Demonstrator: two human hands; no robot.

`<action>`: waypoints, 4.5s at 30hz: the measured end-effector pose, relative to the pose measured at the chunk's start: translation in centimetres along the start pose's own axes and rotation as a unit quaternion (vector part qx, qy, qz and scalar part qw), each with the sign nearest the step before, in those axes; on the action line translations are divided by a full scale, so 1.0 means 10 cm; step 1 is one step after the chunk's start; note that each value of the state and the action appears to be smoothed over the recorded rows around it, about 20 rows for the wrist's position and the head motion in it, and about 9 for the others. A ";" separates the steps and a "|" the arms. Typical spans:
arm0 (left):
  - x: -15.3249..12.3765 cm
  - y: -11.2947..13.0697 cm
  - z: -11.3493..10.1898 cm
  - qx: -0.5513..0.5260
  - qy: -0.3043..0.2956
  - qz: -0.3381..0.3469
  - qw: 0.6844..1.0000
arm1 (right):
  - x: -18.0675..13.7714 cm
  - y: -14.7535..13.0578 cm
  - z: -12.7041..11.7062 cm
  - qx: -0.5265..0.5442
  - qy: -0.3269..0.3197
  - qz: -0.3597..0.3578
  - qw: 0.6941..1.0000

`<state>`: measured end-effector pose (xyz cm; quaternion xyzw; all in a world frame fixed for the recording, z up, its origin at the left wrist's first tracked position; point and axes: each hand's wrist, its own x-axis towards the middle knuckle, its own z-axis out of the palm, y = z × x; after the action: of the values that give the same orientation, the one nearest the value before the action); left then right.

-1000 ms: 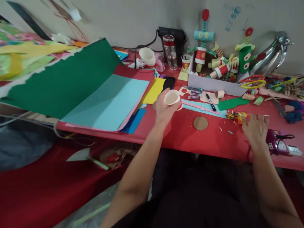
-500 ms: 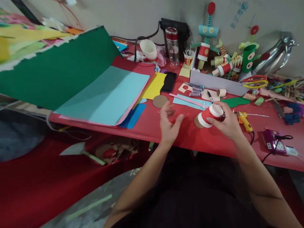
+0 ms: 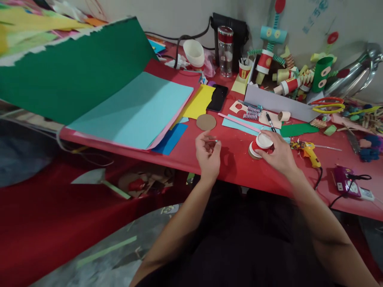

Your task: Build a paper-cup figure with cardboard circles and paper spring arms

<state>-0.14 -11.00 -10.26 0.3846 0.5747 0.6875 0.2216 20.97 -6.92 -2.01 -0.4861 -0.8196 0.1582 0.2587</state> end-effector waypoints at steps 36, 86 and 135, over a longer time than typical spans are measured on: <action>-0.02 0.13 0.14 0.285 -0.354 0.099 0.885 | -0.06 -0.26 0.20 -0.133 -0.031 0.099 0.986; 0.27 0.42 0.36 0.163 -0.385 0.106 0.902 | -0.59 1.00 -0.48 -0.224 0.067 0.405 0.884; -0.08 0.20 0.32 -0.084 -0.196 -0.132 0.968 | -0.75 0.21 -0.31 -0.017 -0.065 0.212 0.975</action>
<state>3.10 -10.14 -8.40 0.4125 0.5058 0.6096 0.4499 27.18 -12.51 -2.60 -0.6417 -0.7157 0.2263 0.1571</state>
